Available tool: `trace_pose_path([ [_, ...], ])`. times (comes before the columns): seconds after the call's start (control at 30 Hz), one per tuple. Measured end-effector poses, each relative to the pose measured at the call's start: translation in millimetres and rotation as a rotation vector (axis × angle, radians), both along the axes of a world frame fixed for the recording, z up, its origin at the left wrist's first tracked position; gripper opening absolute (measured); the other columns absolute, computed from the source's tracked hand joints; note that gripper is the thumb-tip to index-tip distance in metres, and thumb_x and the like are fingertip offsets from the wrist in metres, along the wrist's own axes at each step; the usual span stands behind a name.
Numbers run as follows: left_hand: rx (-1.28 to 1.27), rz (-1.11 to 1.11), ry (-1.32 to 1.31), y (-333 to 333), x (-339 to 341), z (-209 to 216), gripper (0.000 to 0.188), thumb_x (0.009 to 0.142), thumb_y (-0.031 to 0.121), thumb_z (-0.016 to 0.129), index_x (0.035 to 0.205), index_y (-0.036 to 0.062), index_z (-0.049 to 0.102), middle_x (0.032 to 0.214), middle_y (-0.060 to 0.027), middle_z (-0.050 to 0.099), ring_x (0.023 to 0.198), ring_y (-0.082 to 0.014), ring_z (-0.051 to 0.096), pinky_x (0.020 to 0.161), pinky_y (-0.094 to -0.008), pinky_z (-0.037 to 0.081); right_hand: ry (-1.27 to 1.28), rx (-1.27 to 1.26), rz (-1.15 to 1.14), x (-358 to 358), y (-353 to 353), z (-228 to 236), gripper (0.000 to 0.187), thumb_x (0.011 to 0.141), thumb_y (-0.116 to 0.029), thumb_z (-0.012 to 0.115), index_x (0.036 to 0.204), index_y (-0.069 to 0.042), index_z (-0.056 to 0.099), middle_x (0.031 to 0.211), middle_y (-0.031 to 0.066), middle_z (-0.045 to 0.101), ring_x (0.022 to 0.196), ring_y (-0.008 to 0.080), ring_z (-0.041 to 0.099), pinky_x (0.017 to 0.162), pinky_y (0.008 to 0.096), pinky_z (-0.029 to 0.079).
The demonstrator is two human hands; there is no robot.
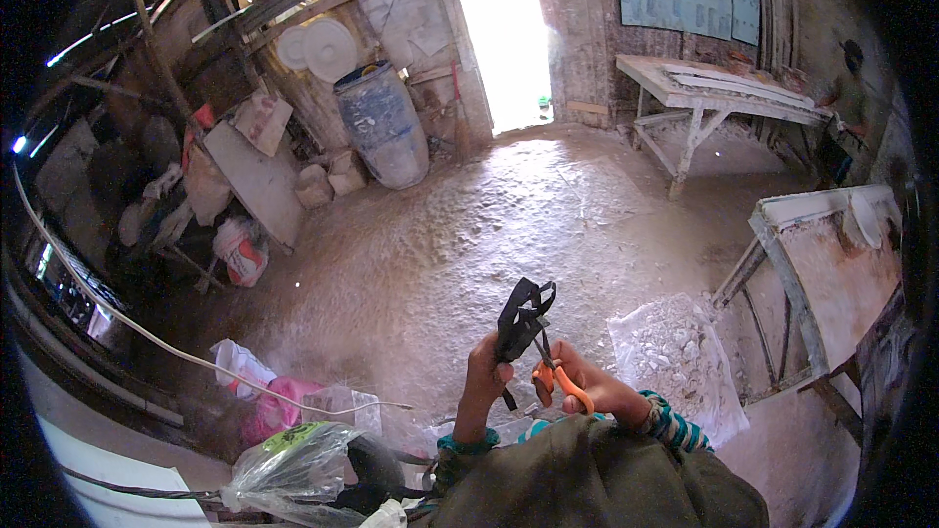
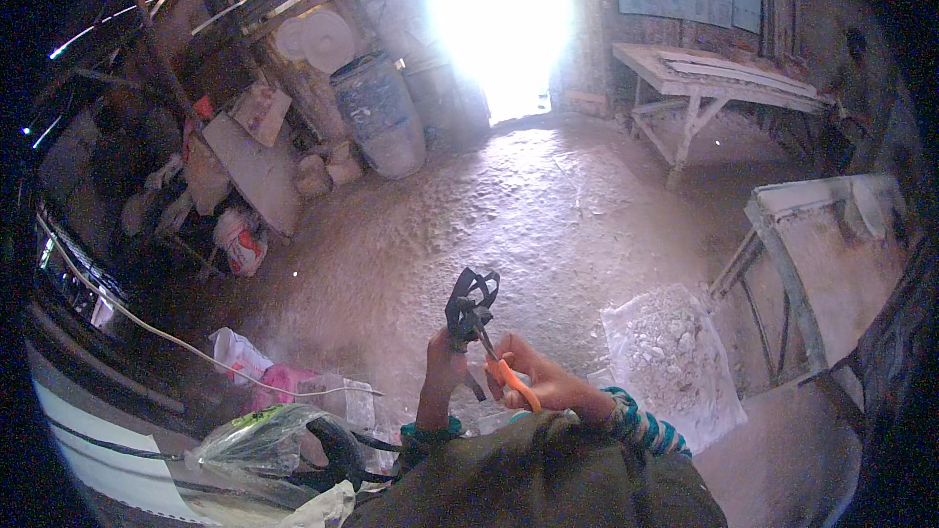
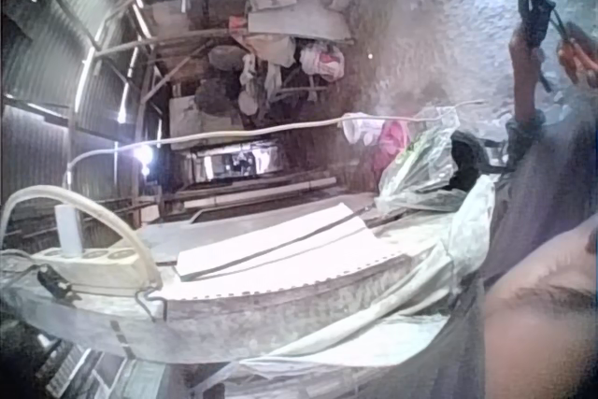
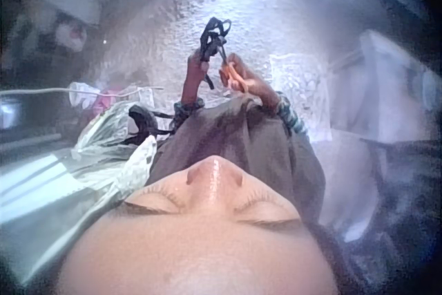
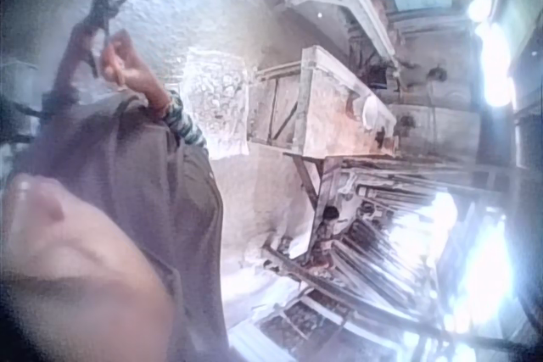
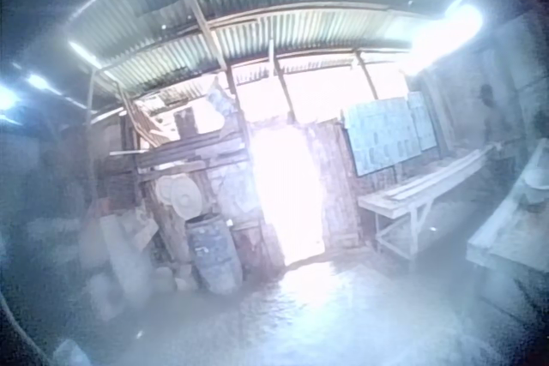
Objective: The person handles a long black rubber strip, folds and aligns it, then uses scissors to cut it into multiple short pieces. The cut pieces are placed on a nearby workbench. A second person works at a separate table in the background.
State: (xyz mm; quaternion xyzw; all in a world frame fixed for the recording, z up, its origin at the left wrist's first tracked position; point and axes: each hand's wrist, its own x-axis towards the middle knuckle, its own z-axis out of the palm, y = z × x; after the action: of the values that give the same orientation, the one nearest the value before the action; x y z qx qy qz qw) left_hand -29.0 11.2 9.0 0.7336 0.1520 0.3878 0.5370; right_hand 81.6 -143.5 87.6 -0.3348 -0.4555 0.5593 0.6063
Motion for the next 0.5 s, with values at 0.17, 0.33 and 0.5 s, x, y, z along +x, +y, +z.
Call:
trace_pose_path([
  [0.17, 0.101, -0.036, -0.018, 2.2, 2.5, -6.8, 0.076, 0.076, 0.069, 0.036, 0.099, -0.0006, 0.056, 0.078, -0.0103, 0.059, 0.071, -0.0182, 0.057, 0.061, -0.0305, 0.044, 0.032, 0.072, -0.073, 3.5, -3.7, 9.5, 0.063, 0.066, -0.045, 0.073, 0.102, -0.009, 0.035, 0.085, 0.0041, 0.047, 0.08, 0.0139, 0.046, 0.071, 0.0276, 0.036],
  [0.33, 0.03, -0.031, -0.022, 1.9, 1.5, -7.4, 0.06, 0.082, 0.057, 0.044, 0.095, -0.0007, 0.058, 0.074, -0.0091, 0.058, 0.067, -0.0172, 0.056, 0.06, -0.0302, 0.044, 0.053, 0.095, -0.154, 10.4, -11.3, 13.8, 0.068, 0.061, -0.048, 0.075, 0.101, -0.009, 0.035, 0.084, 0.0043, 0.047, 0.077, 0.0145, 0.046, 0.069, 0.0275, 0.036],
  [0.5, 0.018, -0.016, 0.069, -1.0, -5.1, 14.5, 0.045, 0.082, 0.044, 0.054, 0.094, 0.0008, 0.059, 0.072, -0.0078, 0.057, 0.066, -0.0163, 0.055, 0.06, -0.0293, 0.044, 0.148, 0.155, -0.104, 8.4, -13.2, -0.1, 0.064, 0.061, -0.041, 0.077, 0.098, -0.01, 0.035, 0.082, 0.0033, 0.046, 0.071, 0.0125, 0.044, 0.061, 0.0256, 0.035],
])
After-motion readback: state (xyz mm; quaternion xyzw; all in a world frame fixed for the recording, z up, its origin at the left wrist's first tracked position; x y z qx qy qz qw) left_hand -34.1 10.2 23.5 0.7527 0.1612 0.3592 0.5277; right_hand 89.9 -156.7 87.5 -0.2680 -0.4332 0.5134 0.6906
